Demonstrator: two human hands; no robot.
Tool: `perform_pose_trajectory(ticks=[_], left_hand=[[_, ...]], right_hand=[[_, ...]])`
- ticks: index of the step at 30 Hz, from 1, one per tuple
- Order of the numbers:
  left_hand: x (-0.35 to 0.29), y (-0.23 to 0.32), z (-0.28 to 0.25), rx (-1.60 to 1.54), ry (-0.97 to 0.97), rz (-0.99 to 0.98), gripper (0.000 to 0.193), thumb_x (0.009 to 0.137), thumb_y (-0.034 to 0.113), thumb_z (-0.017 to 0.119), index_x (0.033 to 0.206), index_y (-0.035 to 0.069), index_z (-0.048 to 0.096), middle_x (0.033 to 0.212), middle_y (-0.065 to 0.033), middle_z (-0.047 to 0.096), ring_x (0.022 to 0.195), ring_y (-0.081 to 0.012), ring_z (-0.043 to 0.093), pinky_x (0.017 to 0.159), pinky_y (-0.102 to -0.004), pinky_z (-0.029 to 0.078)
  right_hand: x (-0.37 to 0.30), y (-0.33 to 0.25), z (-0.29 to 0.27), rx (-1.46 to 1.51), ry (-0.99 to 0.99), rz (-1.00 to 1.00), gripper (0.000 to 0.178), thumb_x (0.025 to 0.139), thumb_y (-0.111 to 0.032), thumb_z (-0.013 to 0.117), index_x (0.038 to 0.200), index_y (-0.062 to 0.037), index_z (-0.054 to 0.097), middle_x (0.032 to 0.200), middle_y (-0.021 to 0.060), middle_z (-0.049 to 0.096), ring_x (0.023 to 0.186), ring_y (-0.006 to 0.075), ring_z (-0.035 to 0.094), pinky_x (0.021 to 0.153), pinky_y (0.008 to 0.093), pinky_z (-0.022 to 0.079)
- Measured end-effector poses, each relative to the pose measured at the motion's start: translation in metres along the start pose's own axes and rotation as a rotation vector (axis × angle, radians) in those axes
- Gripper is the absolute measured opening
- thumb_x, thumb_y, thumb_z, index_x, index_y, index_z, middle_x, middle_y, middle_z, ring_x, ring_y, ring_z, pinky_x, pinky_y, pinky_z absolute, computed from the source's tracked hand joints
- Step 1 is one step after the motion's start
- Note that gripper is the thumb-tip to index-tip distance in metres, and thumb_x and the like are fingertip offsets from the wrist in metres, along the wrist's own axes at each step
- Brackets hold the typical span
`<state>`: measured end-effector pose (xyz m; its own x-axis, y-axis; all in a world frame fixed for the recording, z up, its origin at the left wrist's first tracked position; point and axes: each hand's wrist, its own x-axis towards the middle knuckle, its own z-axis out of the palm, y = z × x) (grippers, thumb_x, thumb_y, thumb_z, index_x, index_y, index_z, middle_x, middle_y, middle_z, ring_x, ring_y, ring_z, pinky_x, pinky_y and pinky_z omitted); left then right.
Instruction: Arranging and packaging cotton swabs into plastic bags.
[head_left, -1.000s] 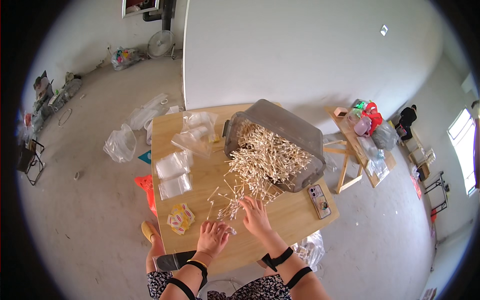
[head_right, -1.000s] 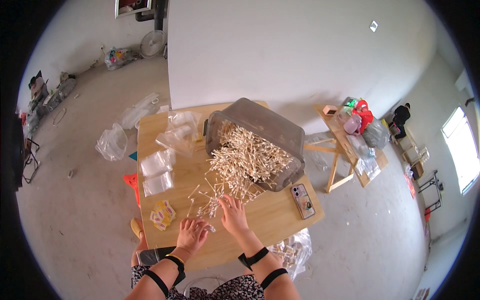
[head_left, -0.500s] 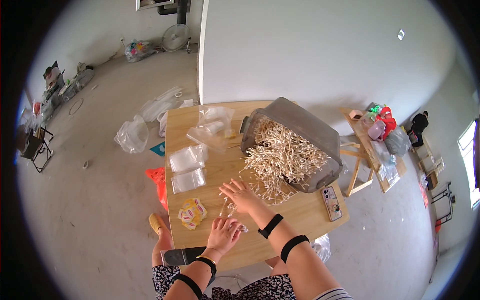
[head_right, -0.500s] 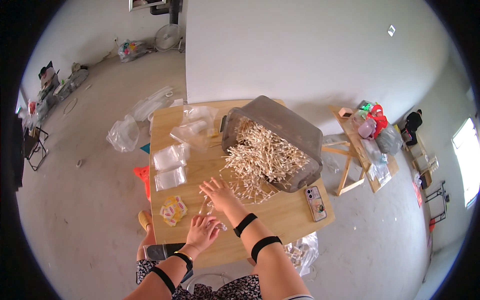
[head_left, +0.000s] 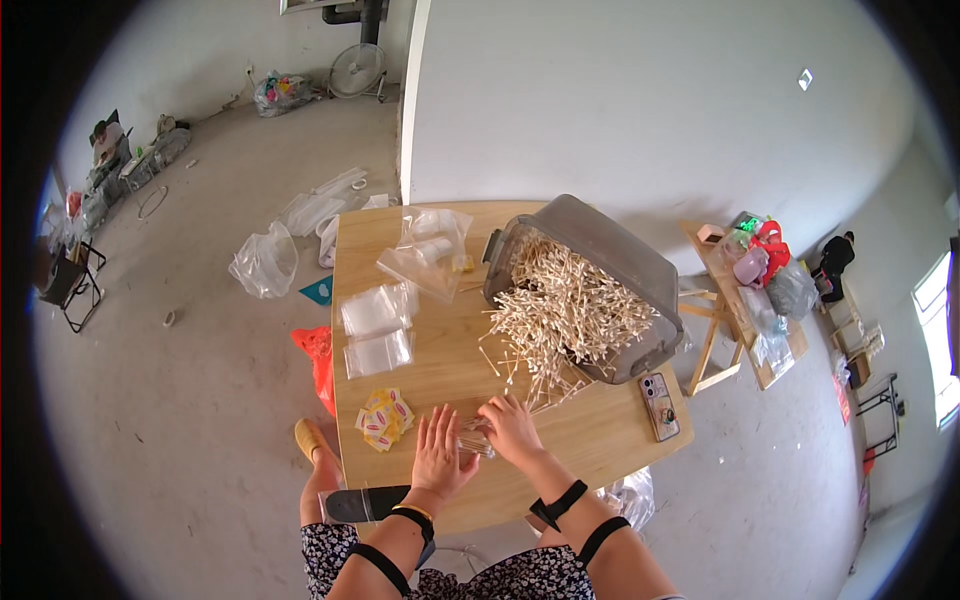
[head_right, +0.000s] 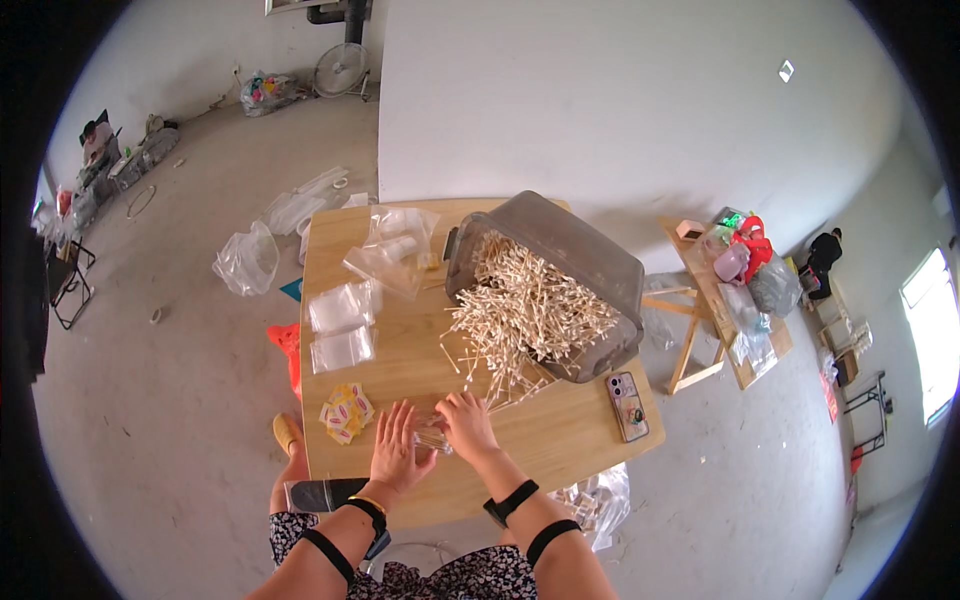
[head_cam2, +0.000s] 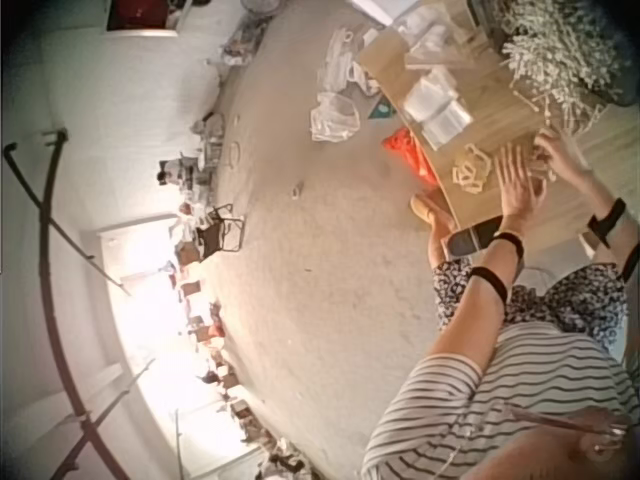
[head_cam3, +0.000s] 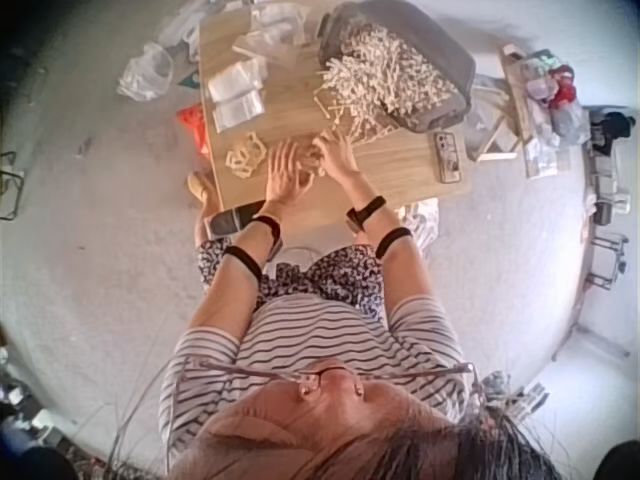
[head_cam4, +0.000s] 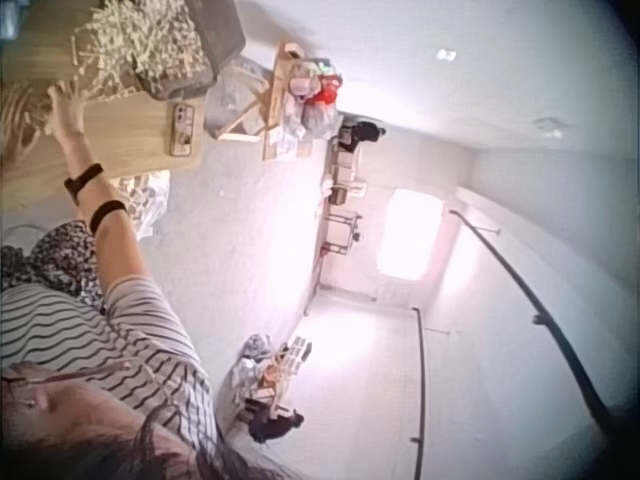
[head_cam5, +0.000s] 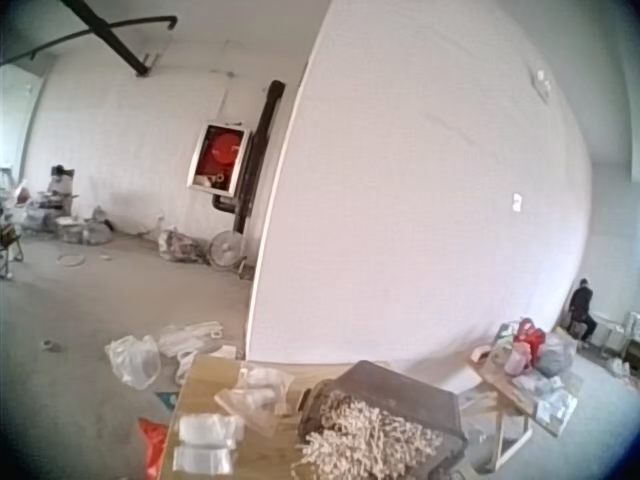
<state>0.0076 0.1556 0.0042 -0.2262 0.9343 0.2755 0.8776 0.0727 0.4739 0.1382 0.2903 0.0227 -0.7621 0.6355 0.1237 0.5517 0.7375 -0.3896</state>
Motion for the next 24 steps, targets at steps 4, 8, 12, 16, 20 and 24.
perform_pose_trajectory(ticks=[4,8,12,16,20,24], left_hand=[[-0.001,-0.004,0.007,-0.070,-0.049,0.024,0.084,0.079,0.034,0.074,0.147,-0.001,0.038,0.152,-0.0181,0.042,0.146,-0.0347,0.034,0.123,-0.0539,0.022],[-0.002,-0.009,0.006,-0.012,-0.080,0.102,0.074,0.084,0.033,0.069,0.145,0.000,0.044,0.150,-0.0163,0.045,0.145,-0.0328,0.037,0.123,-0.0533,0.022],[-0.001,-0.003,0.001,-0.003,-0.104,0.102,0.067,0.087,0.032,0.065,0.145,0.004,0.046,0.150,-0.0122,0.047,0.144,-0.0311,0.039,0.123,-0.0545,0.022],[-0.002,-0.004,0.002,0.066,-0.124,0.176,0.061,0.090,0.029,0.063,0.147,0.013,0.047,0.149,-0.0075,0.050,0.143,-0.0284,0.041,0.122,-0.0569,0.022],[-0.003,-0.002,0.004,0.144,-0.127,0.217,0.056,0.095,0.028,0.060,0.148,0.020,0.048,0.150,-0.0018,0.049,0.143,-0.0250,0.042,0.122,-0.0586,0.021],[-0.004,-0.003,0.005,0.136,-0.147,0.188,0.056,0.096,0.028,0.058,0.150,0.020,0.046,0.152,0.0007,0.048,0.143,-0.0224,0.041,0.122,-0.0578,0.020]], right_hand=[[-0.018,-0.010,0.008,0.026,0.010,-0.059,0.028,0.079,-0.012,0.074,0.106,-0.0105,0.066,0.106,0.0043,0.059,0.109,0.0290,0.055,0.094,0.0449,0.045],[-0.034,-0.013,0.000,0.174,0.049,-0.008,0.047,0.079,-0.010,0.073,0.124,-0.0093,0.062,0.126,0.0083,0.057,0.122,0.0328,0.051,0.104,0.0459,0.042],[-0.047,-0.002,-0.013,0.214,0.083,0.011,0.055,0.077,-0.007,0.073,0.131,-0.0091,0.059,0.134,0.0096,0.055,0.128,0.0331,0.049,0.111,0.0453,0.040],[-0.050,0.004,-0.016,0.203,0.079,-0.007,0.058,0.078,-0.007,0.072,0.134,-0.0083,0.057,0.135,0.0096,0.054,0.129,0.0333,0.048,0.112,0.0452,0.039],[-0.051,0.005,-0.012,0.185,0.015,-0.012,0.058,0.080,-0.010,0.073,0.135,-0.0084,0.057,0.135,0.0084,0.054,0.128,0.0322,0.048,0.111,0.0446,0.039],[-0.055,0.006,-0.015,0.177,0.059,0.015,0.059,0.079,-0.013,0.075,0.136,-0.0088,0.057,0.135,0.0073,0.054,0.127,0.0312,0.049,0.110,0.0443,0.039]])
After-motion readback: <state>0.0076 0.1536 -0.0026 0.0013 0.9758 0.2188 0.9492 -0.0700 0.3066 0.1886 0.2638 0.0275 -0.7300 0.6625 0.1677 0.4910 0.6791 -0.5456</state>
